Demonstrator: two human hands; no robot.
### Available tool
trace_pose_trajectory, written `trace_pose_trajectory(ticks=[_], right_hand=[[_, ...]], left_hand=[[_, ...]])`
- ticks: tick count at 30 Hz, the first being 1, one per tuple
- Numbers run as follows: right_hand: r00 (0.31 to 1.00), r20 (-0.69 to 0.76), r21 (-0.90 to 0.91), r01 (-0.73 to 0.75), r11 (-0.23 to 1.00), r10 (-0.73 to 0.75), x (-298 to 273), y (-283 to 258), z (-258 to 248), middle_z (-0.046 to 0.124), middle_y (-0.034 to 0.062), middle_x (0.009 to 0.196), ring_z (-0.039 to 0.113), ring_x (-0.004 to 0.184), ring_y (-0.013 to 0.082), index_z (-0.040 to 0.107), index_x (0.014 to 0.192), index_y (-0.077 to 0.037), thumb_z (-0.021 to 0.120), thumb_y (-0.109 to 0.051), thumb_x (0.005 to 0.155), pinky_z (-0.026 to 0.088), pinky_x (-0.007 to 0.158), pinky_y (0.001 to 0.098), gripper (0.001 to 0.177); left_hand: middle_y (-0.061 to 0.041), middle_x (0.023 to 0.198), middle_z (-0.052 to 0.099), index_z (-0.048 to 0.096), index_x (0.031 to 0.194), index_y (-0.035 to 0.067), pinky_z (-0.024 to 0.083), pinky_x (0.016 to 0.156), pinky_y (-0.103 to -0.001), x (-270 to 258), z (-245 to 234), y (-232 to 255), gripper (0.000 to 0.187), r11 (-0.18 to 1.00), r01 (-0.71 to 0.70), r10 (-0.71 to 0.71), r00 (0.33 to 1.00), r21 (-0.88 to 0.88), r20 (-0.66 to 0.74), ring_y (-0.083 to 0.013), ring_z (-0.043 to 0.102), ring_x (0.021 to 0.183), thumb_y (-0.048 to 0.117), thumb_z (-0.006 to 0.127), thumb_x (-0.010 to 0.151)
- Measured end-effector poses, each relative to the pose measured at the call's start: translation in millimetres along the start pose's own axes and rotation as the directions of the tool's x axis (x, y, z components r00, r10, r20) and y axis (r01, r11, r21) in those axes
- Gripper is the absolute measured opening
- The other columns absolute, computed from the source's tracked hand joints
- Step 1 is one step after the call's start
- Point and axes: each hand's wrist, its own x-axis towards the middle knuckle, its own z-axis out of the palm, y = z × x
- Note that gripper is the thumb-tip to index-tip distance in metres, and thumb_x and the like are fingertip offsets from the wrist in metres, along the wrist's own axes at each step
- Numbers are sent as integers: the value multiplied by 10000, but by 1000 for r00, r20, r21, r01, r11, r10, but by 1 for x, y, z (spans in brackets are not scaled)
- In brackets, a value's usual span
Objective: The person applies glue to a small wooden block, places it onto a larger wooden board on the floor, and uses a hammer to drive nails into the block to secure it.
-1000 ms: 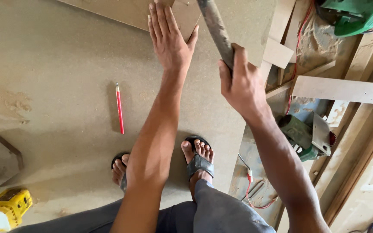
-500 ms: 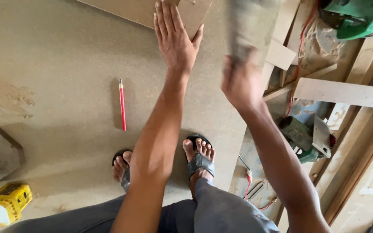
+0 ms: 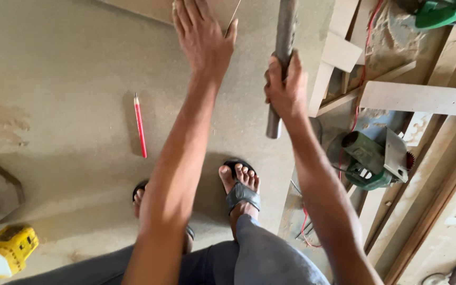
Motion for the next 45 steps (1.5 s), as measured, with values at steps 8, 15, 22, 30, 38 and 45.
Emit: trace_pose_trajectory(ticks=[8, 15, 22, 30, 38, 45], right_hand=[[955, 20, 382, -282, 880, 297, 1, 23, 20, 534, 1, 711, 514, 477, 79, 497, 1103, -60, 551, -223, 1082, 444, 404, 266, 174], [955, 35, 408, -282, 868, 294, 0, 31, 20, 527, 3, 696, 504, 458, 82, 489, 1074, -62, 558, -221, 1064, 430, 385, 269, 174], [985, -30, 234, -160, 959, 172, -26, -5, 9, 556, -3, 711, 518, 491, 81, 517, 1068, -28, 569, -189, 1089, 434, 401, 280, 170], [818, -103, -286, 520, 805, -565, -40, -95, -31, 658, 60, 736, 627, 543, 128, 503, 1220, 60, 543, -115, 1092, 535, 484, 295, 220], [932, 97, -651, 325, 686, -350, 10, -16, -1, 632, 241, 657, 644, 576, 436, 517, 1085, 31, 639, -227, 1036, 515, 537, 508, 290], [740, -151, -331, 587, 739, -656, -14, -54, -28, 687, 224, 757, 702, 583, 361, 420, 1211, 74, 541, -189, 1119, 569, 503, 451, 304]], left_hand=[[-331, 1340, 543, 522, 1352, -102, 340, 1170, -627, 41, 12, 24, 806, 998, -40, 37, 998, 49, 56, -494, 492, 1307, 482, 837, 893], [-366, 1423, 456, 422, 1406, -152, 304, 1192, -613, 47, 1, 37, 888, 996, 2, -3, 1000, 88, 20, -505, 412, 1378, 522, 737, 921], [-288, 1627, 276, 333, 1548, -103, 187, 1290, -541, -21, -46, 7, 676, 942, -331, 334, 939, -48, 77, -445, 263, 1531, 303, 585, 1070], [-203, 1651, 273, 327, 1550, -75, 209, 1264, -495, -61, -69, 4, 668, 949, -310, 316, 920, -63, 234, -356, 257, 1536, 262, 552, 1019], [-163, 1701, 220, 267, 1599, -48, 215, 1279, -454, -61, -55, 3, 724, 928, -348, 294, 904, 135, 310, -315, 198, 1579, 52, 539, 935], [-185, 1677, 221, 255, 1570, -63, 226, 1259, -458, -61, -61, 3, 742, 948, -314, 289, 910, 41, 299, -333, 211, 1553, -29, 514, 875]])
